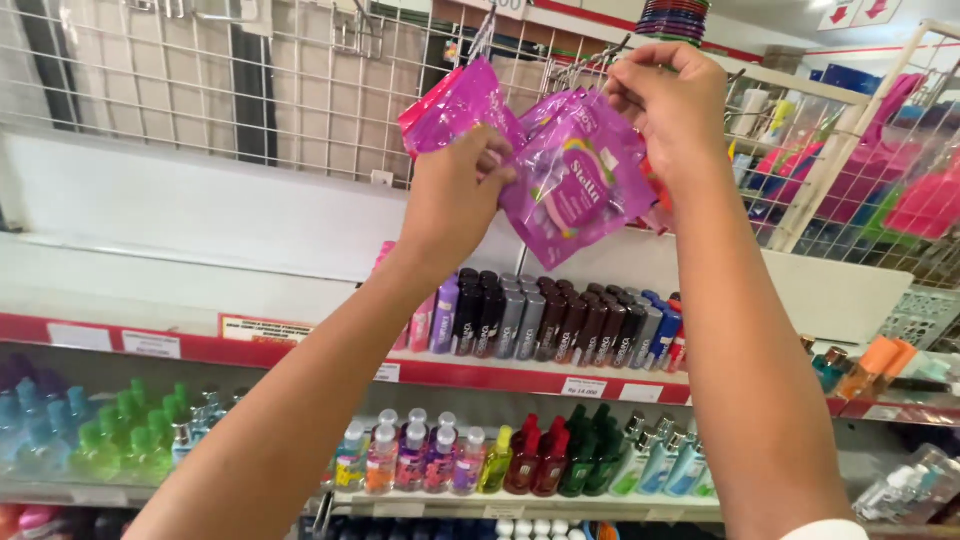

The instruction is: Scan and restock air freshener products onto a display rack in a grocery store.

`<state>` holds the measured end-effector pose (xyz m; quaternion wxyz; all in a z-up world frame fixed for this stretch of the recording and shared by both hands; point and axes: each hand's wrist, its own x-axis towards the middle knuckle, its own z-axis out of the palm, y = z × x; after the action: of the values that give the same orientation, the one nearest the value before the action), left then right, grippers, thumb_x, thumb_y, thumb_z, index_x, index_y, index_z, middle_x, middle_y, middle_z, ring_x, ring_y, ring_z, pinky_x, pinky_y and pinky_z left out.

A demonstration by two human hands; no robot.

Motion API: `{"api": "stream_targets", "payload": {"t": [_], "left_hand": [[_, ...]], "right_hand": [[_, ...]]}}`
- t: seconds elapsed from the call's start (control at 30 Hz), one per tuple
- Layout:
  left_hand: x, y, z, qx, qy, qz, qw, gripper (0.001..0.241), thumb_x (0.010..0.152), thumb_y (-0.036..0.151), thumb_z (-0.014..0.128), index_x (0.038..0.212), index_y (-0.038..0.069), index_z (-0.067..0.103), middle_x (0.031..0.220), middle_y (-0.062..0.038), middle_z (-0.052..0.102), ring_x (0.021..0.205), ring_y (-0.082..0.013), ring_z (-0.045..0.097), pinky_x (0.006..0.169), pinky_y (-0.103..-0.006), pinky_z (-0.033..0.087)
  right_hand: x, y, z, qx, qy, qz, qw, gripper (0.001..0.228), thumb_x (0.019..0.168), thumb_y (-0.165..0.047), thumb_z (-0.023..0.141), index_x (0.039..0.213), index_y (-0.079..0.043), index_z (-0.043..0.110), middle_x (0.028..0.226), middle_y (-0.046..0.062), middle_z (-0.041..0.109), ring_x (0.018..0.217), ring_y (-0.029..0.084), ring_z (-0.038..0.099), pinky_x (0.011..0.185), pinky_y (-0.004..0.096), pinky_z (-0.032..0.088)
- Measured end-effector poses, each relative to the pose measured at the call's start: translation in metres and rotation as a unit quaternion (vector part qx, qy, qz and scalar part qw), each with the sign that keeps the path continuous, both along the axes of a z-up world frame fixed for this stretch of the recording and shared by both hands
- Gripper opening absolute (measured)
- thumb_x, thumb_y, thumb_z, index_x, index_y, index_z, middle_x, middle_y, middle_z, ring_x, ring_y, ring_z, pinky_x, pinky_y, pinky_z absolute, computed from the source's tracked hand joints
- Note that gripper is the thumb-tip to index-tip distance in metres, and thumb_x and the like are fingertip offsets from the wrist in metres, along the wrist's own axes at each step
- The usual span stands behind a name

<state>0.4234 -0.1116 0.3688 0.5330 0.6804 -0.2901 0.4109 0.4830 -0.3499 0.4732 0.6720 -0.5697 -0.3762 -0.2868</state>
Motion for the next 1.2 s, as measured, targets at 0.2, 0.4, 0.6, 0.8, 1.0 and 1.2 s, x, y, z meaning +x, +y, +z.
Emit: {"api": "stream_targets", "payload": {"t": [0.2, 0.4, 0.6, 0.8, 1.0, 1.2], "left_hand": [[0.082, -0.038, 0.032, 0.053, -0.094, 0.039, 0.993, 0.012, 0.085, 0.001, 0.071, 0.097, 0.002, 0.073, 0.082, -0.016, 0.074, 0.076, -0.0285, 0.075, 0.070, -0.0371, 0.057], [0.113, -0.056, 0.038, 0.068, -0.120, 0.085, 0.987, 0.010, 0.083, 0.002, 0.072, 0.092, 0.002, 0.075, 0.086, -0.018, 0.074, 0.081, -0.0324, 0.075, 0.073, -0.0403, 0.057], [0.120, -0.055, 0.030, 0.090, -0.054, 0.136, 0.985, 0.012, 0.084, 0.003, 0.071, 0.096, 0.004, 0.074, 0.084, -0.018, 0.075, 0.083, -0.0338, 0.074, 0.075, -0.0411, 0.057], [0.113, -0.058, 0.024, 0.111, -0.046, 0.150, 0.981, 0.011, 0.084, 0.006, 0.070, 0.095, 0.006, 0.074, 0.085, -0.016, 0.075, 0.083, -0.0332, 0.072, 0.079, -0.0441, 0.053], [0.119, -0.058, 0.011, 0.116, -0.094, 0.179, 0.972, 0.010, 0.081, 0.005, 0.070, 0.089, 0.006, 0.075, 0.082, -0.015, 0.077, 0.081, -0.0335, 0.071, 0.091, -0.0486, 0.045], [0.097, -0.060, -0.029, 0.059, -0.107, 0.099, 0.988, 0.010, 0.086, 0.001, 0.066, 0.095, -0.001, 0.069, 0.090, -0.021, 0.072, 0.087, -0.0369, 0.071, 0.078, -0.0439, 0.055]], "right_hand": [[0.074, -0.037, 0.025, 0.028, 0.020, -0.064, 0.997, 0.009, 0.091, 0.005, 0.074, 0.094, 0.000, 0.067, 0.086, 0.011, 0.074, 0.075, 0.017, 0.074, 0.073, 0.031, 0.064], [0.100, -0.037, 0.042, 0.019, 0.033, -0.101, 0.994, 0.009, 0.088, 0.005, 0.074, 0.093, 0.001, 0.068, 0.084, 0.011, 0.075, 0.073, 0.016, 0.074, 0.069, 0.030, 0.064], [0.115, -0.030, 0.044, -0.009, 0.016, -0.116, 0.993, 0.009, 0.089, 0.004, 0.072, 0.096, 0.001, 0.072, 0.084, 0.008, 0.076, 0.072, 0.014, 0.074, 0.067, 0.027, 0.062], [0.123, -0.035, 0.037, -0.030, 0.005, -0.081, 0.996, 0.009, 0.091, 0.004, 0.071, 0.100, 0.001, 0.074, 0.085, 0.007, 0.076, 0.073, 0.013, 0.074, 0.068, 0.026, 0.061], [0.086, -0.021, -0.003, -0.029, -0.101, -0.251, 0.962, 0.011, 0.094, -0.005, 0.072, 0.104, -0.003, 0.074, 0.092, 0.004, 0.075, 0.083, 0.012, 0.071, 0.076, 0.026, 0.059], [0.006, -0.009, -0.152, 0.053, -0.123, -0.249, 0.959, 0.013, 0.101, -0.007, 0.068, 0.113, -0.004, 0.068, 0.103, 0.000, 0.069, 0.096, 0.009, 0.064, 0.088, 0.026, 0.052]]}}
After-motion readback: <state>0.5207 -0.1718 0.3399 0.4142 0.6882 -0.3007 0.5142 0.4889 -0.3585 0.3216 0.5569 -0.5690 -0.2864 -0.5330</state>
